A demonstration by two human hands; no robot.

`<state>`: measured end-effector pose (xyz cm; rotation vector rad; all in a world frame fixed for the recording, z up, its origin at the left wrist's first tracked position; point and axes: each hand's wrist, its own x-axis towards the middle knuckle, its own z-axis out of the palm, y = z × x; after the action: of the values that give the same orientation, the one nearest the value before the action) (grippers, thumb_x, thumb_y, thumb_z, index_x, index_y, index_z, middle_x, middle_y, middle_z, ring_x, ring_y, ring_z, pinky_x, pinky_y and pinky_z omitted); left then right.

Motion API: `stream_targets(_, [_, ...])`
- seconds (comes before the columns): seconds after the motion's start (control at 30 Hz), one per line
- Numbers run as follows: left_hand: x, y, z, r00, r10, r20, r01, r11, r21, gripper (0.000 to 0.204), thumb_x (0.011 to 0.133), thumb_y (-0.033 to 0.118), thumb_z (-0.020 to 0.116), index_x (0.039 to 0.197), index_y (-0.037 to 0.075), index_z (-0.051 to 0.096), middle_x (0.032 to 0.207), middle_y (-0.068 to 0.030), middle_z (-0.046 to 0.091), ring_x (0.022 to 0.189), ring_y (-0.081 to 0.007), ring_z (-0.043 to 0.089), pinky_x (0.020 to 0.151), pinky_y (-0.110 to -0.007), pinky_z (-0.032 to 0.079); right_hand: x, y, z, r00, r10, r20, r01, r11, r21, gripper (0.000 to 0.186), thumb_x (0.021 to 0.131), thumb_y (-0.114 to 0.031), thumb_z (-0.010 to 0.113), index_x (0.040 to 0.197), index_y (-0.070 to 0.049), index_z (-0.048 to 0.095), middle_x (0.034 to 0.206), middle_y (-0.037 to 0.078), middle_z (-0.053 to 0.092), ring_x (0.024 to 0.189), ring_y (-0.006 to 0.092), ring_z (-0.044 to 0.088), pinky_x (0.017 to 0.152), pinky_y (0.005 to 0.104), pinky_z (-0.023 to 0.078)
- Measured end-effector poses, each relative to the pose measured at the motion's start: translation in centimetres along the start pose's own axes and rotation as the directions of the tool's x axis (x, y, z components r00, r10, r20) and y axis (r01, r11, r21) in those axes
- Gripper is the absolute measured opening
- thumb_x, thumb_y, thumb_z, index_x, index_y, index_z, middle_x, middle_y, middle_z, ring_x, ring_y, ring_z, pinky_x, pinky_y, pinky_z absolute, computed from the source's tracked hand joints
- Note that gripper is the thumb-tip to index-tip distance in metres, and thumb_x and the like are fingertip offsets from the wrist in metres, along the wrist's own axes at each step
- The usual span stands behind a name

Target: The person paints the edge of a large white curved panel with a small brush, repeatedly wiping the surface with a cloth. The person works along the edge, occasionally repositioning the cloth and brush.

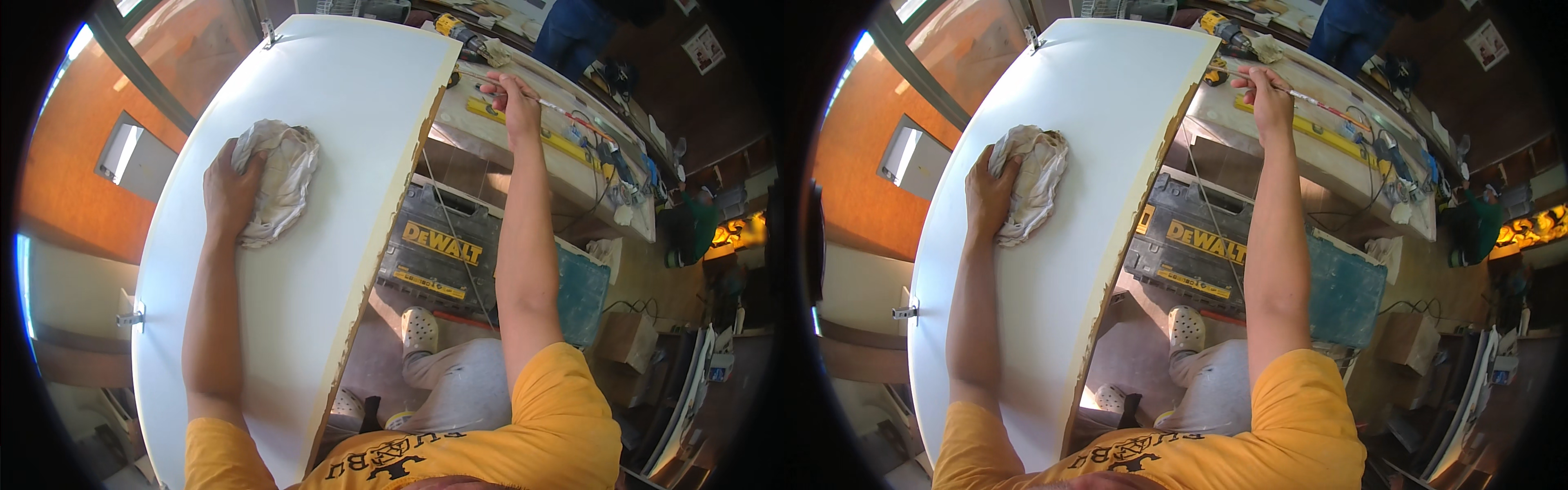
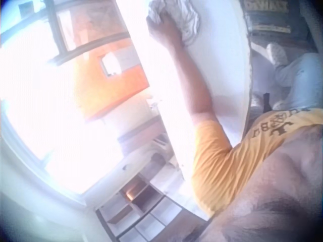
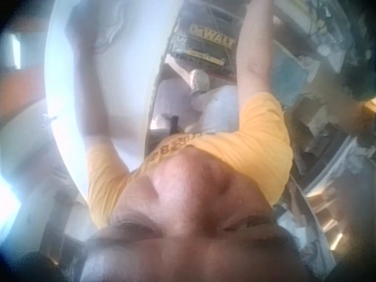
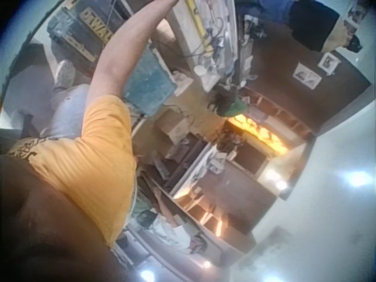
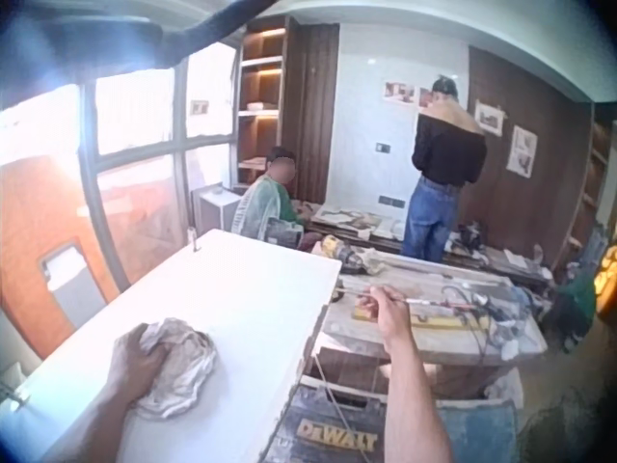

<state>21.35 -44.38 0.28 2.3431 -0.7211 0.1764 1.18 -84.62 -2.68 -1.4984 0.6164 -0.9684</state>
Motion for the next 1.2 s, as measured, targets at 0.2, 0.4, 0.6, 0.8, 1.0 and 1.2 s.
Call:
stream_targets(0.2, [0.0,0.2,-0.1,1.000,-0.005,0.002,0.005,1.000,-0.004,0.058,0.093,0.037,0.070,0.130,-0.007,0.063,0.113,-0.0274,0.073,0.109,-0.0419,0.068,0.097,-0.045,0.050,0.8,0.6,0.4,1.000,-0.004,0.025,0.005,1.000,-0.025,0.030,0.104,-0.026,0.056,0.111,-0.005,0.075,0.092,0.007,0.077,0.065,0.0049,0.054,0.064,0.0202,0.046])
stream_targets(0.4, [0.1,0.1,-0.2,1.000,-0.017,0.017,0.017,0.999,-0.030,0.059,0.092,0.037,0.070,0.130,-0.007,0.063,0.112,-0.0272,0.073,0.108,-0.0418,0.069,0.096,-0.045,0.051,1.0,1.1,0.5,0.999,0.017,0.029,-0.016,0.998,-0.056,0.030,0.104,-0.026,0.056,0.113,-0.005,0.075,0.094,0.008,0.077,0.063,0.0052,0.054,0.064,0.0203,0.047])
stream_targets(0.6, [0.1,0.0,-0.3,0.999,-0.034,0.025,0.035,0.999,-0.015,0.058,0.092,0.037,0.070,0.130,-0.006,0.063,0.112,-0.0268,0.073,0.108,-0.0416,0.069,0.096,-0.045,0.051,0.3,0.6,0.2,0.997,0.040,0.061,-0.037,0.997,-0.065,0.030,0.103,-0.024,0.055,0.109,-0.003,0.075,0.091,0.007,0.076,0.067,0.0055,0.055,0.064,0.0208,0.046])
stream_targets(0.8, [0.2,-0.2,0.0,0.999,-0.035,0.016,0.035,0.999,-0.022,0.058,0.091,0.038,0.070,0.130,-0.005,0.064,0.113,-0.0262,0.073,0.109,-0.0416,0.068,0.097,-0.046,0.050,0.2,-0.4,-0.9,0.993,0.056,0.109,-0.052,0.998,-0.041,0.030,0.103,-0.024,0.054,0.108,-0.002,0.075,0.089,0.007,0.076,0.067,0.0053,0.055,0.064,0.0211,0.045])
stream_targets(1.0, [0.2,0.0,-0.2,0.999,-0.037,0.017,0.037,0.999,-0.005,0.057,0.091,0.038,0.070,0.129,-0.005,0.064,0.114,-0.0262,0.073,0.110,-0.0423,0.068,0.098,-0.046,0.050,0.6,-0.6,0.4,0.998,0.015,0.061,-0.011,0.998,-0.068,0.030,0.103,-0.023,0.054,0.108,-0.002,0.075,0.089,0.007,0.076,0.067,0.0054,0.055,0.064,0.0209,0.044])
stream_targets(1.2, [0.2,0.0,-0.2,1.000,-0.023,0.010,0.023,1.000,-0.007,0.057,0.091,0.038,0.070,0.128,-0.005,0.064,0.114,-0.0267,0.072,0.110,-0.0427,0.067,0.097,-0.046,0.050,0.5,-0.2,0.4,0.996,0.040,0.078,-0.032,0.994,-0.102,0.029,0.103,-0.022,0.054,0.107,-0.002,0.075,0.090,0.007,0.076,0.068,0.0063,0.057,0.064,0.0210,0.044])
